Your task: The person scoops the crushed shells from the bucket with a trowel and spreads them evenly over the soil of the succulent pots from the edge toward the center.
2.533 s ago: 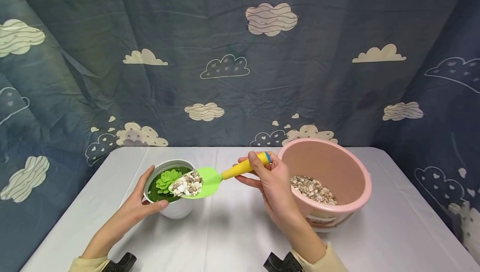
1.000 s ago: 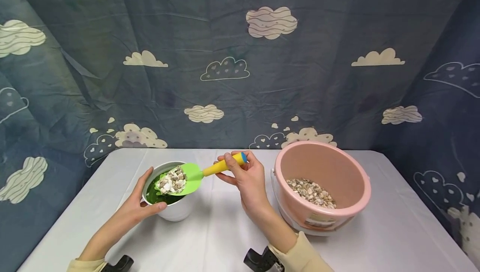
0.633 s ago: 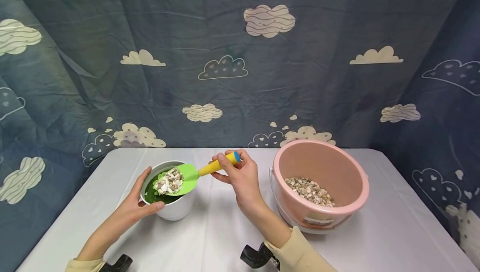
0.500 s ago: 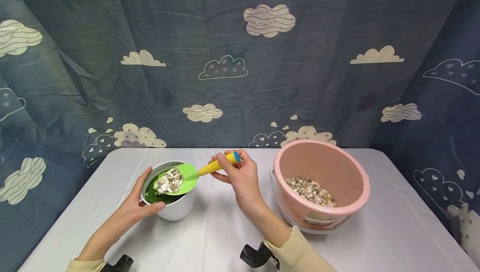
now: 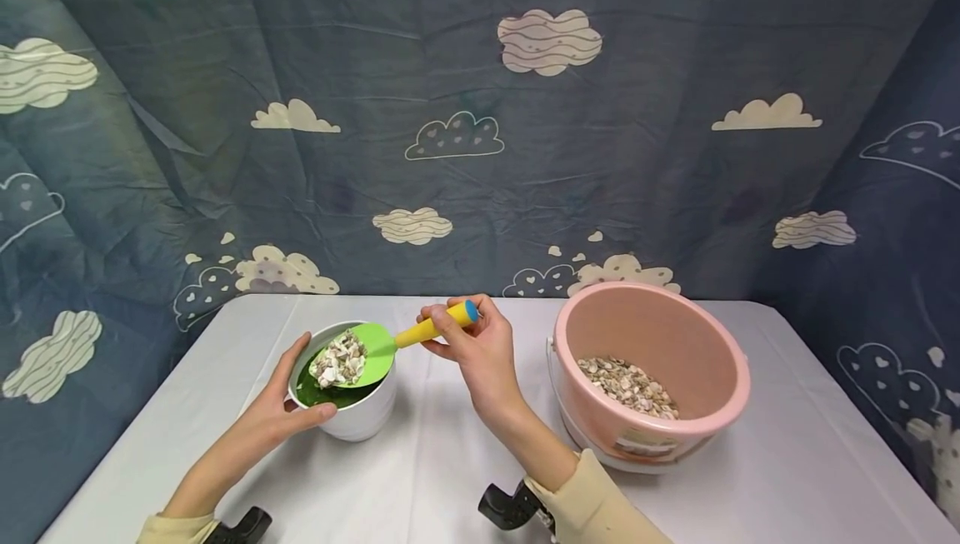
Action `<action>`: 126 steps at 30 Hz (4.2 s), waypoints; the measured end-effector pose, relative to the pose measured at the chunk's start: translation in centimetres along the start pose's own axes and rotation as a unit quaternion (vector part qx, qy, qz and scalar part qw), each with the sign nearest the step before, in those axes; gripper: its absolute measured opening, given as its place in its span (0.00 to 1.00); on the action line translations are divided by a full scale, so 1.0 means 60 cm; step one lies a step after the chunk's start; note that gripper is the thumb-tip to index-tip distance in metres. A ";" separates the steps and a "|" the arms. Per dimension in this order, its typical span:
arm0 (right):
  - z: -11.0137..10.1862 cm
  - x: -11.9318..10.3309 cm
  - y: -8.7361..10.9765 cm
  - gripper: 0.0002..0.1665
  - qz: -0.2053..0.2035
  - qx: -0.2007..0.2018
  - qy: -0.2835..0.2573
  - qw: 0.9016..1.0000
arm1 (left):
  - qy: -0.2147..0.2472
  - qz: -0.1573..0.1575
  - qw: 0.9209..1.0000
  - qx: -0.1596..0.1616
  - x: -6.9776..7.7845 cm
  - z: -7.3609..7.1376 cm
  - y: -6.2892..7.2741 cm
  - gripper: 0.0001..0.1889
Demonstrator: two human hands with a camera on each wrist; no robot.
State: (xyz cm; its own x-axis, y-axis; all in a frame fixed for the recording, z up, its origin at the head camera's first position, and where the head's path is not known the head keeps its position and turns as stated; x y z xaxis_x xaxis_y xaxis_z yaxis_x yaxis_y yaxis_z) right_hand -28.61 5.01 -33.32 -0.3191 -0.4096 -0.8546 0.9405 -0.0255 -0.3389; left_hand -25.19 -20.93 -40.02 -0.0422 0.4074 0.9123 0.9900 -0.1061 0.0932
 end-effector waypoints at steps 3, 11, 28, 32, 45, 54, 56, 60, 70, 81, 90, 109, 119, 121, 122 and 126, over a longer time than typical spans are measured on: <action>0.002 -0.002 0.000 0.16 -0.006 -0.004 0.003 1.000 | -0.002 -0.001 1.000 -0.001 0.001 -0.001 -0.001 0.56; 0.010 -0.004 0.005 0.18 -0.025 -0.020 0.007 0.999 | -0.004 -0.006 1.000 0.002 -0.003 -0.001 -0.004 0.56; 0.013 -0.001 0.007 0.17 -0.051 -0.020 -0.001 0.998 | 0.023 -0.011 1.000 -0.013 -0.005 -0.001 -0.004 0.58; 0.019 -0.004 0.008 0.16 -0.056 -0.031 -0.012 0.998 | 0.040 -0.012 0.999 -0.030 -0.007 -0.002 -0.002 0.57; 0.034 -0.014 0.005 0.17 -0.075 -0.049 -0.010 0.996 | 0.071 -0.041 0.996 -0.038 -0.014 -0.001 -0.005 0.55; 0.051 -0.031 -0.007 0.18 -0.102 -0.062 0.041 0.992 | 0.072 -0.034 0.996 -0.037 -0.010 -0.002 -0.002 0.56; 0.057 -0.035 -0.011 0.18 -0.107 -0.068 0.058 0.990 | 0.074 -0.027 0.996 -0.038 -0.008 -0.002 -0.003 0.56; 0.070 -0.044 -0.023 0.20 -0.114 -0.076 0.092 0.986 | 0.077 -0.015 0.996 -0.044 -0.002 0.000 -0.007 0.56; 0.090 -0.057 -0.049 0.21 -0.135 -0.087 0.158 0.974 | 0.074 -0.001 0.996 -0.048 0.003 -0.004 -0.014 0.56; 0.097 -0.048 -0.062 0.23 -0.119 -0.091 0.184 0.971 | 0.080 0.000 0.995 -0.053 0.003 0.000 -0.008 0.57; 0.125 -0.068 -0.066 0.22 -0.147 -0.112 0.226 0.956 | 0.079 0.001 0.995 -0.055 0.002 -0.001 -0.005 0.56; 0.082 -0.052 -0.072 0.24 -0.099 -0.060 0.159 0.981 | 0.082 0.001 0.995 -0.056 -0.003 -0.001 -0.005 0.57; 0.084 -0.051 -0.073 0.28 -0.127 -0.052 0.204 0.969 | 0.082 0.001 0.995 -0.059 -0.003 -0.001 -0.004 0.57; 0.083 -0.049 -0.075 0.29 -0.130 -0.046 0.215 0.967 | 0.083 -0.002 0.995 -0.060 -0.003 -0.001 -0.003 0.57; 0.082 -0.048 -0.075 0.29 -0.131 -0.043 0.219 0.966 | 0.083 -0.004 0.995 -0.061 -0.004 0.000 -0.003 0.57; 0.076 -0.043 -0.077 0.30 -0.124 -0.032 0.224 0.966 | 0.083 -0.008 0.995 -0.060 -0.006 0.000 -0.003 0.57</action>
State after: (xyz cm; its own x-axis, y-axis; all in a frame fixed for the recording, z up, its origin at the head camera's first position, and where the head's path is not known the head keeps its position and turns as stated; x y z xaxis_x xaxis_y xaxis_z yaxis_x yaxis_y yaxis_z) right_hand -31.58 2.04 -27.79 -0.5653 0.0372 -0.8241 0.8244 -0.0089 -0.5659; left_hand -25.36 -21.04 -40.36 -0.0901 0.2555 0.9626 0.9660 -0.2129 0.1469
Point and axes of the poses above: each hand's wrist, its own y-axis away from the middle knuckle, its own z-axis out of the palm, x = y × z, the point moved 9 cm from there along -y, towards the middle knuckle, and after that the axes turned 8 degrees about -z, right-handed, at the moved point
